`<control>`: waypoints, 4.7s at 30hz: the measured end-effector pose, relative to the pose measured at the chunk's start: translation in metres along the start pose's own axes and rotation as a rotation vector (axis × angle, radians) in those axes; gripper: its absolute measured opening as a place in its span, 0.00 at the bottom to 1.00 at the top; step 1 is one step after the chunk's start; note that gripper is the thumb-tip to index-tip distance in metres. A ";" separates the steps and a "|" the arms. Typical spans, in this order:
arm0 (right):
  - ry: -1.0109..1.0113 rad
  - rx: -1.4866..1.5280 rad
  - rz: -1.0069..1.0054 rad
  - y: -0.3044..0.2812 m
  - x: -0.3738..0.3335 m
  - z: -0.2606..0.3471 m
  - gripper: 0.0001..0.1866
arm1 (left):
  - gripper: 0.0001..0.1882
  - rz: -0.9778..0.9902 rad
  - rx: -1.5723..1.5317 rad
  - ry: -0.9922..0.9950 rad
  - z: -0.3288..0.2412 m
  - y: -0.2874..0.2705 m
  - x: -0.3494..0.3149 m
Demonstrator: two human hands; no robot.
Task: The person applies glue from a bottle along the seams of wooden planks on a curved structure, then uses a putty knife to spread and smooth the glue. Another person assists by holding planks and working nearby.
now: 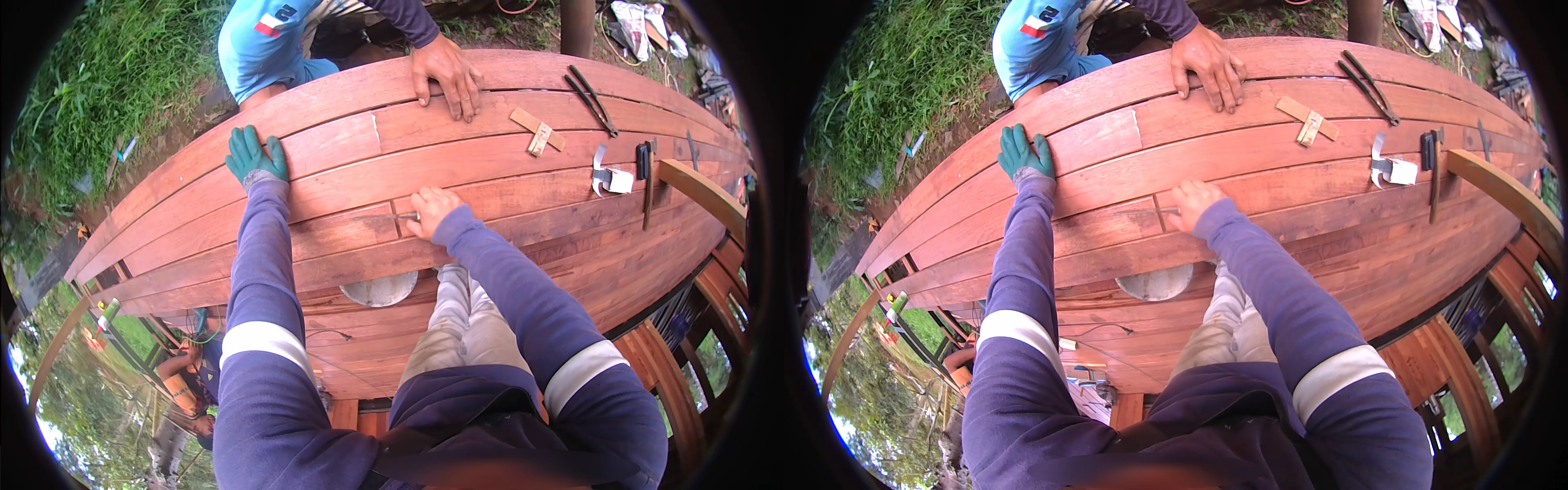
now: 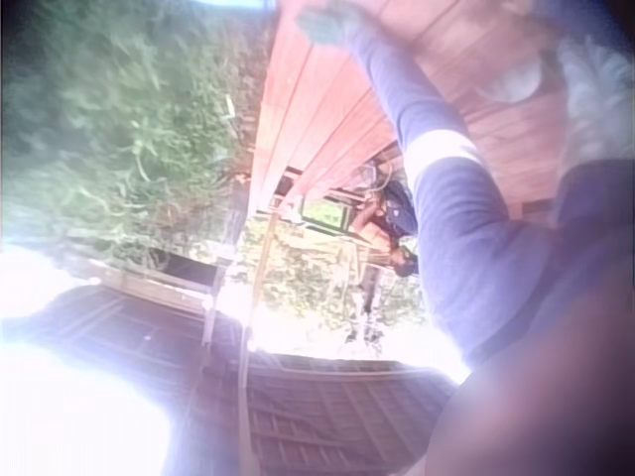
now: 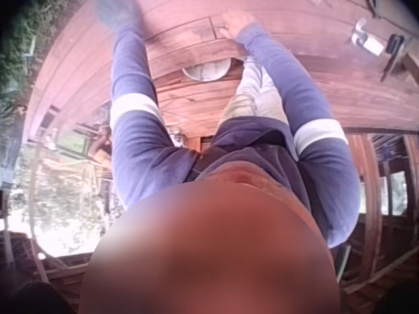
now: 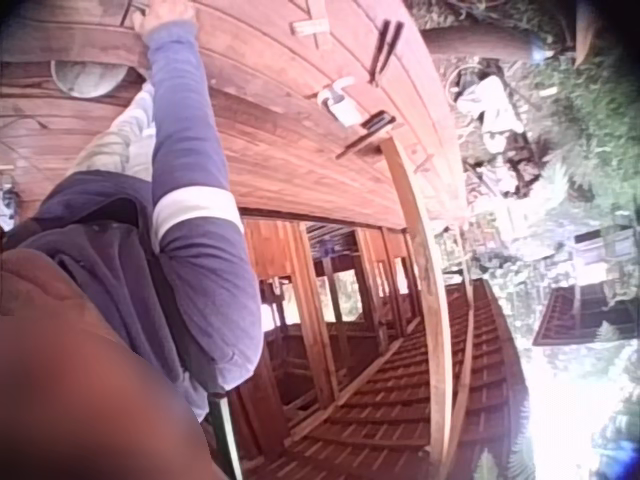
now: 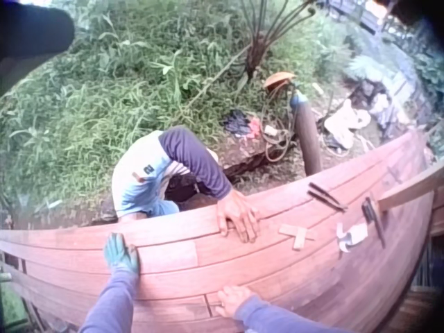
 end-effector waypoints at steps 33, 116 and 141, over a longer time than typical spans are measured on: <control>-0.118 -0.221 0.460 -0.192 -0.011 0.007 0.16 | 0.41 0.335 -0.111 -0.286 -0.041 -0.012 -0.225; -0.771 -0.574 0.595 -0.195 0.209 0.013 0.20 | 0.55 0.942 -0.102 -0.732 -0.140 -0.091 -0.268; -0.617 -0.657 0.805 -0.182 0.212 0.011 0.19 | 0.51 1.152 -0.205 -0.680 -0.130 -0.087 -0.254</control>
Point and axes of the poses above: each hand's wrist, its own x-axis towards the middle knuckle, its own y-axis out of the palm, z = x × y, the point moved 7 cm from there along x, towards the middle knuckle, and after that the axes turned 9 degrees about x, right-handed, at the moved point
